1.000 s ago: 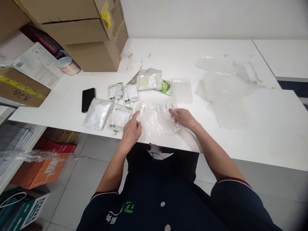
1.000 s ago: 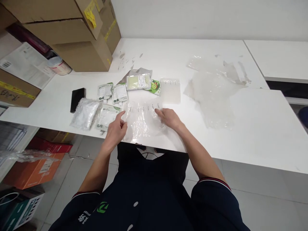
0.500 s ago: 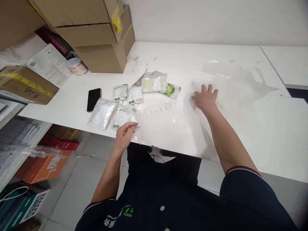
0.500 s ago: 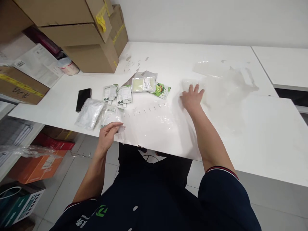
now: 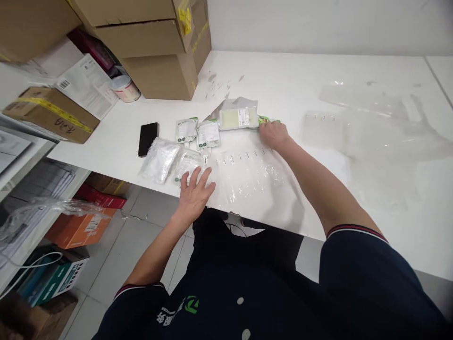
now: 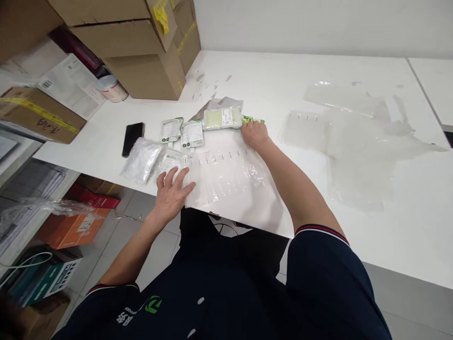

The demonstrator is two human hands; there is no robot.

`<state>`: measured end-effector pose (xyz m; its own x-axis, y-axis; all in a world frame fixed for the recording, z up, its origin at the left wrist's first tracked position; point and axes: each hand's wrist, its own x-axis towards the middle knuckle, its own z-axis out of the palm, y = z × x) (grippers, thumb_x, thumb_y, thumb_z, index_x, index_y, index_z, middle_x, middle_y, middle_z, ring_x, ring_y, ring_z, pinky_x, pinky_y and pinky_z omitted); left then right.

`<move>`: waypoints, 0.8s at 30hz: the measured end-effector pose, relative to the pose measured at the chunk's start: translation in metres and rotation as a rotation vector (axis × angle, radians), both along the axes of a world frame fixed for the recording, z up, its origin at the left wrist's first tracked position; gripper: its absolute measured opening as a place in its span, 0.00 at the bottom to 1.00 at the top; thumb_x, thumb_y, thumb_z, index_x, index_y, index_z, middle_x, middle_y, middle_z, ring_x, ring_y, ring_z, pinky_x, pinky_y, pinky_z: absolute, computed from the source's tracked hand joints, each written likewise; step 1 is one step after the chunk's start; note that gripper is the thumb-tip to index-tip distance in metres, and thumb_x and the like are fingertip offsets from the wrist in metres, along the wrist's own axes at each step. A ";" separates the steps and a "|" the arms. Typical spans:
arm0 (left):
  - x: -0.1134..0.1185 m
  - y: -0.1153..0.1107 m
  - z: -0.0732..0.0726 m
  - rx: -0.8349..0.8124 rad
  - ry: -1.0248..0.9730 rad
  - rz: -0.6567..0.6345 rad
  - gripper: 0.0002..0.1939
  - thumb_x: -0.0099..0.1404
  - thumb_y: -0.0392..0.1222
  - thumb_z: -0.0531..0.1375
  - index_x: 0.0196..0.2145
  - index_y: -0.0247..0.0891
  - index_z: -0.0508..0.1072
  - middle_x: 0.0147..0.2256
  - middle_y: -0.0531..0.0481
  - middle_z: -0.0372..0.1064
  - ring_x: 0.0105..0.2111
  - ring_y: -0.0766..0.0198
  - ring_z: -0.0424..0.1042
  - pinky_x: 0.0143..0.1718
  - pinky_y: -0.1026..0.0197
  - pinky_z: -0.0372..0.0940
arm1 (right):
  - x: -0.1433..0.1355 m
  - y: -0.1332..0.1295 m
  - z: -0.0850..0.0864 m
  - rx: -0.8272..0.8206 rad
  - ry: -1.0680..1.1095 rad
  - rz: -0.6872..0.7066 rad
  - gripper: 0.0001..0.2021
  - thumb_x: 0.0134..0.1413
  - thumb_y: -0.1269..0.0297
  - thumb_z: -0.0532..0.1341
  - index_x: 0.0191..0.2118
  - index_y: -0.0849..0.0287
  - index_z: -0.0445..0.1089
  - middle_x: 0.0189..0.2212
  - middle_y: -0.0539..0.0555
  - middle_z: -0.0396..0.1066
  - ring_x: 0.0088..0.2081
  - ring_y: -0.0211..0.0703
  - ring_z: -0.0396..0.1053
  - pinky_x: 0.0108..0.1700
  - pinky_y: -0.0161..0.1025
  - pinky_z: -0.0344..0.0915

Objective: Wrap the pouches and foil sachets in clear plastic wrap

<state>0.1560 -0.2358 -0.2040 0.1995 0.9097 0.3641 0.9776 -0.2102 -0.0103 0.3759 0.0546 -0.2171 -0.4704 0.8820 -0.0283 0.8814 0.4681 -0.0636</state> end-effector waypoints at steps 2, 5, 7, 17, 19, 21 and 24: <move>-0.005 -0.001 0.005 0.009 0.017 -0.100 0.21 0.60 0.20 0.51 0.38 0.43 0.73 0.59 0.48 0.65 0.65 0.48 0.54 0.64 0.34 0.44 | 0.013 -0.001 0.010 0.041 -0.041 -0.013 0.20 0.64 0.73 0.46 0.54 0.71 0.67 0.48 0.75 0.71 0.51 0.63 0.67 0.48 0.57 0.59; -0.005 0.001 0.007 0.014 0.020 -0.172 0.18 0.63 0.21 0.50 0.35 0.41 0.73 0.46 0.47 0.73 0.63 0.51 0.59 0.64 0.35 0.42 | 0.045 -0.009 0.035 0.142 -0.057 -0.096 0.18 0.64 0.76 0.45 0.52 0.72 0.67 0.47 0.73 0.71 0.51 0.57 0.67 0.48 0.52 0.57; 0.005 0.005 0.003 0.033 0.021 -0.206 0.17 0.63 0.22 0.50 0.31 0.40 0.72 0.33 0.48 0.72 0.54 0.53 0.67 0.61 0.38 0.49 | 0.069 -0.022 0.053 0.247 -0.023 -0.193 0.18 0.65 0.75 0.44 0.52 0.74 0.66 0.47 0.73 0.70 0.52 0.54 0.66 0.47 0.50 0.57; 0.112 0.012 -0.011 -0.140 -0.071 -0.126 0.20 0.66 0.38 0.60 0.56 0.38 0.70 0.40 0.38 0.72 0.44 0.45 0.69 0.45 0.41 0.62 | 0.119 -0.127 0.065 0.223 0.607 -0.248 0.15 0.68 0.58 0.46 0.41 0.56 0.67 0.26 0.54 0.66 0.28 0.44 0.63 0.32 0.43 0.59; 0.101 -0.001 -0.009 -0.155 -0.080 -0.094 0.29 0.65 0.45 0.63 0.61 0.41 0.64 0.50 0.36 0.70 0.54 0.38 0.64 0.53 0.34 0.58 | 0.119 -0.137 0.060 0.127 0.649 -0.234 0.14 0.67 0.57 0.48 0.40 0.55 0.68 0.26 0.52 0.64 0.27 0.42 0.62 0.31 0.42 0.59; 0.080 -0.014 -0.014 -0.148 -0.109 -0.028 0.28 0.65 0.46 0.62 0.61 0.42 0.64 0.55 0.36 0.67 0.59 0.36 0.60 0.56 0.32 0.55 | 0.114 -0.141 0.056 0.032 0.687 -0.212 0.14 0.66 0.56 0.48 0.39 0.54 0.67 0.25 0.52 0.64 0.27 0.42 0.62 0.32 0.42 0.59; 0.051 -0.025 -0.032 -0.098 -0.218 -0.020 0.17 0.69 0.36 0.55 0.55 0.40 0.70 0.51 0.38 0.70 0.55 0.46 0.66 0.54 0.42 0.64 | 0.094 -0.145 0.052 -0.128 0.738 -0.133 0.12 0.65 0.56 0.51 0.37 0.55 0.67 0.26 0.51 0.65 0.28 0.42 0.63 0.32 0.41 0.60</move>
